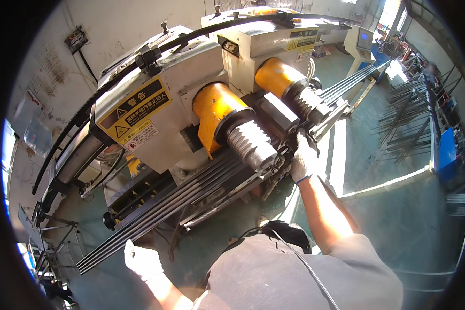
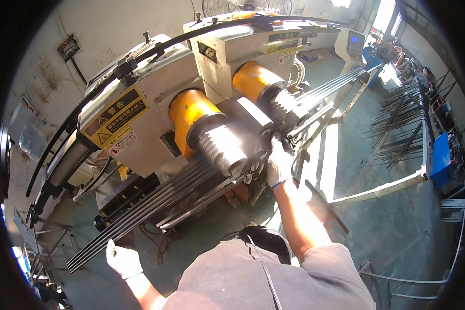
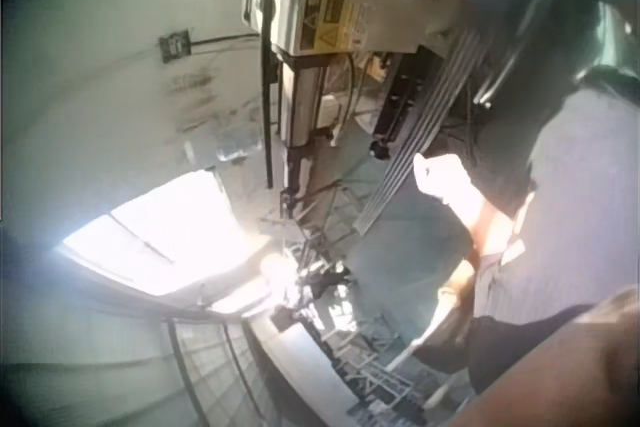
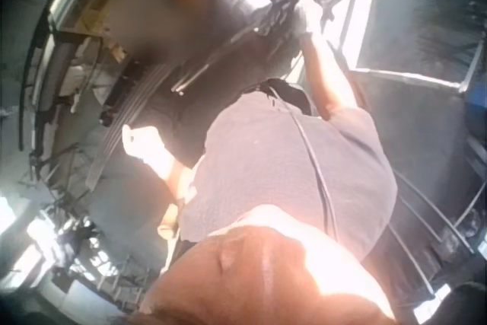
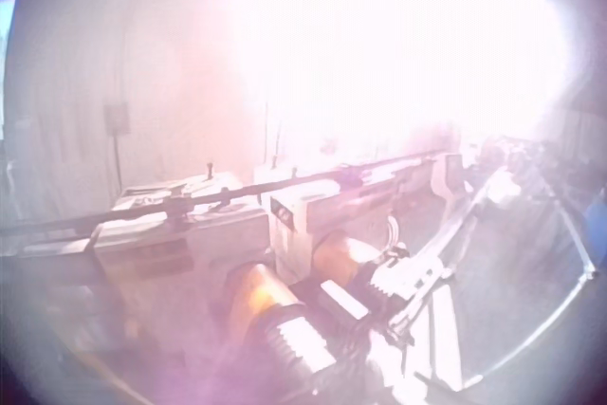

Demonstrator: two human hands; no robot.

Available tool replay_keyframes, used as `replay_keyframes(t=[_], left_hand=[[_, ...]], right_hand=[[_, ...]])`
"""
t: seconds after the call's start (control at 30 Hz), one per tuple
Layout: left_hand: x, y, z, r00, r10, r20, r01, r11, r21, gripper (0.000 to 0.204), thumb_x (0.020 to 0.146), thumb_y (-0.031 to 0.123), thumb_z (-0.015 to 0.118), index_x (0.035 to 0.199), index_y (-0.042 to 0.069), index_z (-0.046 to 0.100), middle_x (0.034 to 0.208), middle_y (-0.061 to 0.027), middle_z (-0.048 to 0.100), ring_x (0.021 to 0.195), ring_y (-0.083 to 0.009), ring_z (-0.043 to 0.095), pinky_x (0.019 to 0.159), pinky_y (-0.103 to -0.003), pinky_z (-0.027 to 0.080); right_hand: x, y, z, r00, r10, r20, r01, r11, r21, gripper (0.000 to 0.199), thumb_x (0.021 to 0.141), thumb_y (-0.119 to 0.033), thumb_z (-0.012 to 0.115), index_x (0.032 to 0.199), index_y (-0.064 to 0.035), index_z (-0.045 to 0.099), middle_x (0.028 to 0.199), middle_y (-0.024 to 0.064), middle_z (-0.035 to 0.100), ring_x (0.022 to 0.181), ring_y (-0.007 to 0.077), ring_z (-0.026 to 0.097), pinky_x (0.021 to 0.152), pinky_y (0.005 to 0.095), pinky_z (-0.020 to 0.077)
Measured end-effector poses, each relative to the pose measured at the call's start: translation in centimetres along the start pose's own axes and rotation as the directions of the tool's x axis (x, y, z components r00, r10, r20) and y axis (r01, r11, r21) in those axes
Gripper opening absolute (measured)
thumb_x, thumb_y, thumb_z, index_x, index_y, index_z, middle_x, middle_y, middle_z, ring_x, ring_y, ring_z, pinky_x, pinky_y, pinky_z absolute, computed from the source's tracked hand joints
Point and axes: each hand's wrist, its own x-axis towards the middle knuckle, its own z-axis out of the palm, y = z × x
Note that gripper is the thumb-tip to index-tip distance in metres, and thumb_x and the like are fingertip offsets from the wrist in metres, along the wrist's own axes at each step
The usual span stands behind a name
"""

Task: The person repeatedly picks up bundles of long metal rods from a floor rack and feeds them into a yellow and white industrial machine. The rods are inserted into the machine's rollers, and the person then returns to the rack to retrieve more rods, repeating the cycle.

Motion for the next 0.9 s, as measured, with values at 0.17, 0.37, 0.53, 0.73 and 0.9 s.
replay_keyframes(t=[0.17, 0.37, 0.53, 0.73, 0.9], left_hand=[[3.8, -2.1, 3.8, 0.841, 0.345, -0.417, -0.252, 0.932, 0.262, 0.046, 0.113, 0.032, 0.058, 0.145, 0.000, 0.066, 0.143, -0.0179, 0.071, 0.129, -0.0331, 0.068, 0.118, -0.047, 0.050], [9.8, 2.4, 11.8, 0.414, 0.793, -0.447, -0.218, 0.564, 0.797, 0.052, 0.115, 0.035, 0.061, 0.148, -0.005, 0.062, 0.145, -0.0214, 0.069, 0.133, -0.0328, 0.066, 0.120, -0.050, 0.048], [19.8, 4.9, 21.1, 0.350, 0.890, -0.292, -0.119, 0.352, 0.928, 0.039, 0.116, 0.018, 0.056, 0.146, -0.004, 0.064, 0.143, -0.0213, 0.071, 0.127, -0.0309, 0.070, 0.119, -0.046, 0.053], [28.7, 0.9, 26.6, 0.428, 0.895, -0.125, -0.135, 0.200, 0.970, 0.041, 0.111, 0.010, 0.056, 0.150, -0.003, 0.058, 0.134, -0.0246, 0.073, 0.111, -0.0326, 0.072, 0.107, -0.048, 0.060], [34.7, -3.2, 29.1, 0.600, 0.800, -0.002, -0.086, 0.067, 0.994, 0.045, 0.110, 0.008, 0.056, 0.152, -0.005, 0.049, 0.120, -0.0205, 0.074, 0.103, -0.0276, 0.071, 0.100, -0.041, 0.061]], right_hand=[[5.6, 3.1, -0.4, 0.995, -0.092, 0.042, 0.100, 0.959, -0.265, 0.038, 0.117, -0.030, 0.049, 0.142, -0.0054, 0.066, 0.117, 0.0092, 0.076, 0.103, 0.0215, 0.071, 0.087, 0.0351, 0.0568], [11.5, 9.8, -3.4, 0.903, 0.096, 0.420, -0.290, 0.856, 0.427, 0.042, 0.118, -0.037, 0.047, 0.141, -0.0079, 0.067, 0.121, 0.0062, 0.076, 0.108, 0.0177, 0.072, 0.090, 0.0329, 0.0573], [8.5, 5.1, -1.6, 0.958, -0.009, 0.288, 0.069, 0.977, -0.200, 0.032, 0.115, -0.030, 0.054, 0.110, -0.0046, 0.073, 0.095, 0.0051, 0.077, 0.082, 0.0173, 0.073, 0.071, 0.0314, 0.0568], [8.1, -1.9, 0.8, 0.938, 0.265, 0.223, -0.307, 0.935, 0.178, 0.037, 0.101, -0.026, 0.075, 0.124, 0.0017, 0.069, 0.078, 0.0132, 0.074, 0.057, 0.0255, 0.069, 0.050, 0.0328, 0.0522], [7.8, -3.0, 0.4, 0.952, 0.178, 0.250, -0.222, 0.962, 0.160, 0.035, 0.102, -0.024, 0.072, 0.132, -0.0060, 0.074, 0.080, 0.0101, 0.071, 0.061, 0.0183, 0.068, 0.055, 0.0314, 0.0519]])
